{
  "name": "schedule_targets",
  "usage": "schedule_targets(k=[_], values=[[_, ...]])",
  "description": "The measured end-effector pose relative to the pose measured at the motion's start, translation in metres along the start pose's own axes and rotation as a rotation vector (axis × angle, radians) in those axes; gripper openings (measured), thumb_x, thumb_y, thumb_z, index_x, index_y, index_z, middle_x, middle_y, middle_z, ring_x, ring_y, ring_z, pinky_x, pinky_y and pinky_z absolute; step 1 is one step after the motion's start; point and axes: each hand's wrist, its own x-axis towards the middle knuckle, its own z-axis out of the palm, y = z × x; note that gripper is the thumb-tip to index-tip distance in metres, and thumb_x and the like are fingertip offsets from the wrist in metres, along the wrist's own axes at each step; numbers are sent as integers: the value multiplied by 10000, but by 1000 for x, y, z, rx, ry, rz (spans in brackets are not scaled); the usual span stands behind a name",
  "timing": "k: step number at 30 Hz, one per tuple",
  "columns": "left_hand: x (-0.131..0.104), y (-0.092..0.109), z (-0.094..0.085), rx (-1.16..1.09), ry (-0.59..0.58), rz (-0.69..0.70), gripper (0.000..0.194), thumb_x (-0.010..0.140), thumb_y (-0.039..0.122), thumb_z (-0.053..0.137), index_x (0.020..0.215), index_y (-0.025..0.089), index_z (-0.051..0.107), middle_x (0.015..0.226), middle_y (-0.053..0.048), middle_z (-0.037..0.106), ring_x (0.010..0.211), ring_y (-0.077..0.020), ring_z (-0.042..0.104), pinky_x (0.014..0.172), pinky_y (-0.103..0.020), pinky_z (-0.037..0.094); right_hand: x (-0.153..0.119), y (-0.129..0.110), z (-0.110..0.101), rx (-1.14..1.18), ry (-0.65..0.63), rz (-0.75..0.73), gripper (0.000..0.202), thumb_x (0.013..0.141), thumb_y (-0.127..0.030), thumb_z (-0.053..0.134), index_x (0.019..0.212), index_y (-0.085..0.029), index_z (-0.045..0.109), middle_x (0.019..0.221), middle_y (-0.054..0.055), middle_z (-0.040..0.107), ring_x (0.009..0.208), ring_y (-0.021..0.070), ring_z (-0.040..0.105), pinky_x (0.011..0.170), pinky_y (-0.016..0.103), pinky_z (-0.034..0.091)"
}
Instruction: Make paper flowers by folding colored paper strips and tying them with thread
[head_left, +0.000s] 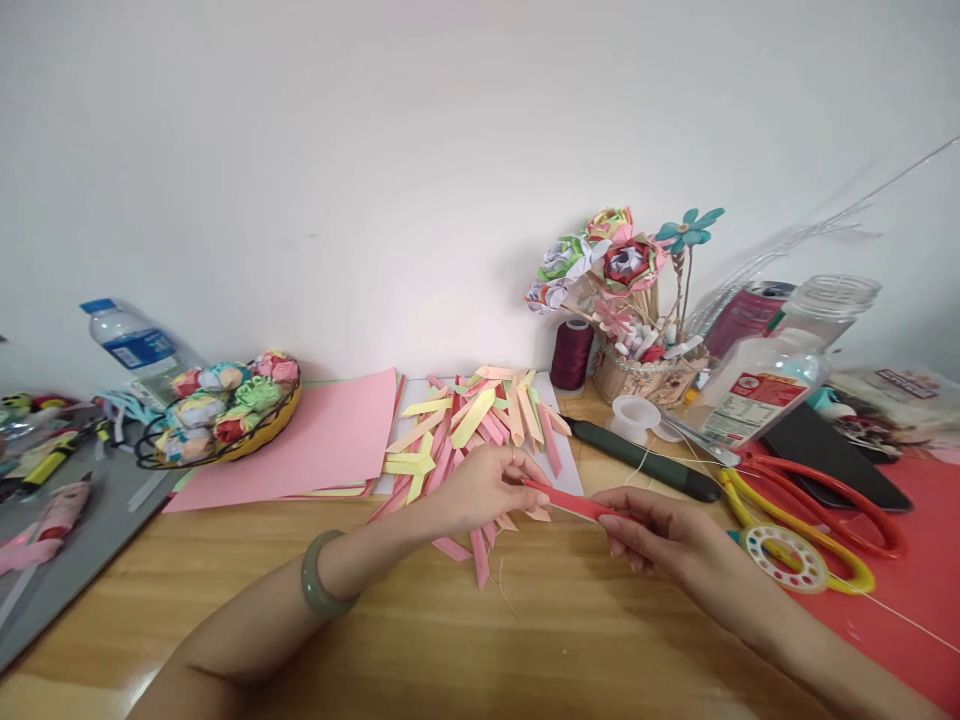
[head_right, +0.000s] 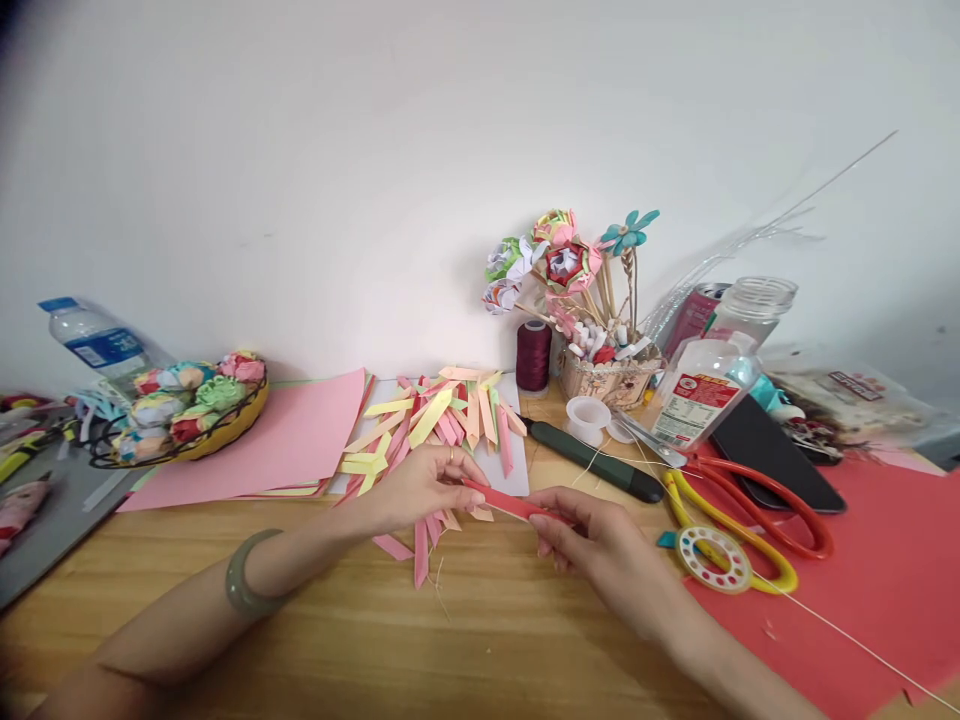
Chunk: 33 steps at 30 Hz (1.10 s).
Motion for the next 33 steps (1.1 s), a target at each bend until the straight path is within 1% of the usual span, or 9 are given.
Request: schedule_targets(k=[6, 10, 14, 19, 22, 25, 28, 30, 33], values=[[-2, 8, 8, -78, -9, -72, 216, 614, 271, 686, 704, 115, 566, 644, -35, 649, 584, -96, 586, 561, -205, 435, 5, 0, -4, 436, 179, 102, 325, 664, -419, 667, 849, -158, 611, 596, -23, 557, 519, 66, 438, 478, 183, 344], [0, 1, 14, -262, -74, -84, 295, 570, 293, 722, 755, 110, 582, 621, -30, 647, 559, -92, 578, 583, -218, 436, 13, -7, -9, 528, 183, 73, 306, 631, -408, 699, 772, -153, 606, 560, -32, 549, 479, 44, 409, 449, 168, 316], [-1, -4, 14, -357, -91, -166, 344, 543, 278, 735, 812, 93, 625, 628, -31, 637, 538, -83, 565, 583, -220, 425, 23, -12, -18, 338, -5, 15, 302, 664, -433, 659, 684, -141, 586, 539, -21, 558, 472, 55, 438, 460, 189, 328], [-5, -3, 14, -400, -68, -250, 325, 535, 235, 733, 815, 83, 670, 628, -23, 613, 516, -69, 539, 575, -219, 419, 32, -14, -29, 201, -161, -33, 315, 710, -455, 600, 728, -141, 584, 574, -18, 557, 489, 69, 464, 478, 209, 342], [-4, -1, 14, -394, -23, -208, 295, 551, 247, 727, 791, 83, 679, 616, -21, 608, 513, -66, 533, 580, -216, 421, 35, -14, -33, 131, -209, -87, 313, 714, -451, 593, 744, -139, 597, 623, -14, 547, 545, 76, 465, 542, 220, 364], [-2, 4, 7, -270, -12, -158, 328, 597, 299, 699, 853, 96, 669, 639, -36, 627, 549, -85, 546, 573, -221, 419, 36, -10, -39, 34, -198, -109, 288, 703, -434, 606, 740, -150, 584, 651, -17, 520, 591, 88, 456, 563, 220, 356], [-2, 11, -7, -64, 112, -26, 321, 663, 342, 642, 892, 117, 655, 632, -24, 626, 540, -85, 528, 561, -218, 408, 35, -2, -46, -58, -195, -83, 271, 716, -425, 582, 808, -173, 550, 692, -13, 525, 614, 106, 468, 556, 222, 355], [-4, 14, -17, 7, 195, 66, 266, 716, 353, 584, 830, 126, 661, 621, -14, 613, 534, -76, 510, 543, -199, 390, 35, 4, -50, -212, -225, -60, 237, 739, -405, 545, 822, -184, 558, 686, -8, 539, 621, 122, 481, 557, 229, 358], [-7, 18, -30, 2, 254, 88, 225, 740, 331, 553, 770, 129, 647, 611, -1, 592, 491, -57, 463, 483, -179, 343, 33, 8, -51, -497, -248, -76, 191, 775, -354, 474, 786, -204, 591, 704, 7, 588, 660, 153, 513, 587, 248, 373]])
